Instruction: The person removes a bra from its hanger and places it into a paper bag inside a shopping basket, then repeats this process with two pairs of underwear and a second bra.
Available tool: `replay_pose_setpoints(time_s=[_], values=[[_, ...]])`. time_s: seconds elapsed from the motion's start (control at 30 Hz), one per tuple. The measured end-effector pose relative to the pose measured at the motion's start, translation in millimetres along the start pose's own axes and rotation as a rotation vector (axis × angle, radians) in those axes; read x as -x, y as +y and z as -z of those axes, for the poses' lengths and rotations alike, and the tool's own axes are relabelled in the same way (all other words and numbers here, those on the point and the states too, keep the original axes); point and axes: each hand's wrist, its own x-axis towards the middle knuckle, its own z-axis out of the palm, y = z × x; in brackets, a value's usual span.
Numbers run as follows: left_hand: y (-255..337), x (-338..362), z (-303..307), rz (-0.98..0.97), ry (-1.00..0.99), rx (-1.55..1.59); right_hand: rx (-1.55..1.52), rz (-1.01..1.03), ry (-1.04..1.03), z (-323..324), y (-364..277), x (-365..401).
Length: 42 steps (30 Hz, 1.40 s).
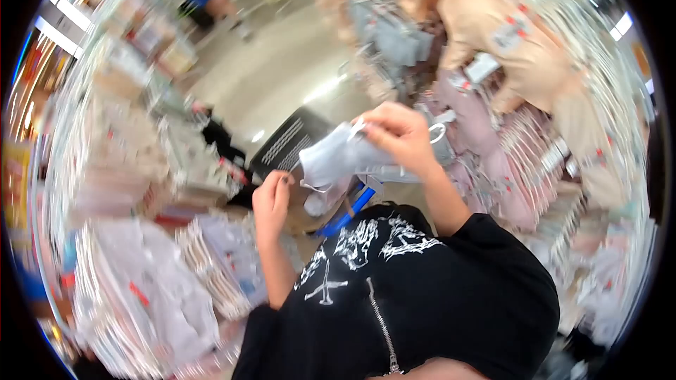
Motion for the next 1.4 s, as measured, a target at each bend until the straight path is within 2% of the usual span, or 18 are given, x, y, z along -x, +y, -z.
replay_pose_setpoints(time_s=[0.03, 0.1, 0.17, 0.23, 0.3, 0.37, 0.43, 0.5, 0.53, 0.6, 0.7, 0.83, 0.97, 1.13, 1.23, 1.3, 1.33, 1.4], values=[[0, -3, -5, -0.024, 0.006, 0.055, 0.184, 0.131, 0.001, 5, -4, 6], [6, -11, -23, -0.227, 0.067, 0.114, 0.264, 0.028, 0.000, 5, -17, 28], [37, -14, -39, -0.517, -0.070, 0.064, 0.362, -0.049, -0.078, 3, -27, 53], [42, -8, -59, -0.517, -0.326, 0.151, 0.384, -0.072, 0.019, -4, -32, 78], [26, -4, -78, -0.698, -0.488, -0.019, 0.333, -0.280, 0.031, -8, -36, 98], [28, 6, -95, -0.633, -0.570, 0.007, 0.268, -0.501, 0.043, -6, -42, 111], [29, 7, -99, -0.606, -0.626, 0.003, 0.297, -0.613, -0.003, -3, -46, 118], [28, 14, -93, -0.538, -0.706, -0.098, 0.336, -0.559, -0.029, -4, -43, 127], [34, 18, -88, -0.580, -0.661, -0.122, 0.328, -0.550, -0.037, -6, -43, 129], [31, 30, -82, -0.502, -0.555, -0.106, 0.315, -0.520, -0.048, -9, -43, 129], [20, 44, -74, -0.411, -0.344, -0.097, 0.303, -0.216, -0.001, -16, -33, 129], [10, 59, -73, -0.257, -0.126, 0.061, 0.423, -0.058, -0.058, 6, -50, 131], [12, 68, -102, -0.167, -0.136, 0.505, 0.634, -0.109, 0.235, 68, -54, 175], [50, 89, -154, 0.064, -0.233, 0.890, 0.926, -0.337, 0.609, 153, -71, 291], [66, 103, -190, 0.046, -0.417, 0.936, -0.092, -0.482, 0.703, 185, -82, 363], [70, 116, -212, 0.130, -0.463, 0.966, -0.654, -0.564, 0.452, 215, -94, 408], [79, 124, -224, 0.180, -0.481, 0.977, -0.967, -0.504, 0.528, 216, -86, 425], [98, 144, -250, 0.232, -0.540, 0.989, -1.099, -0.364, 0.644, 219, -85, 454]])
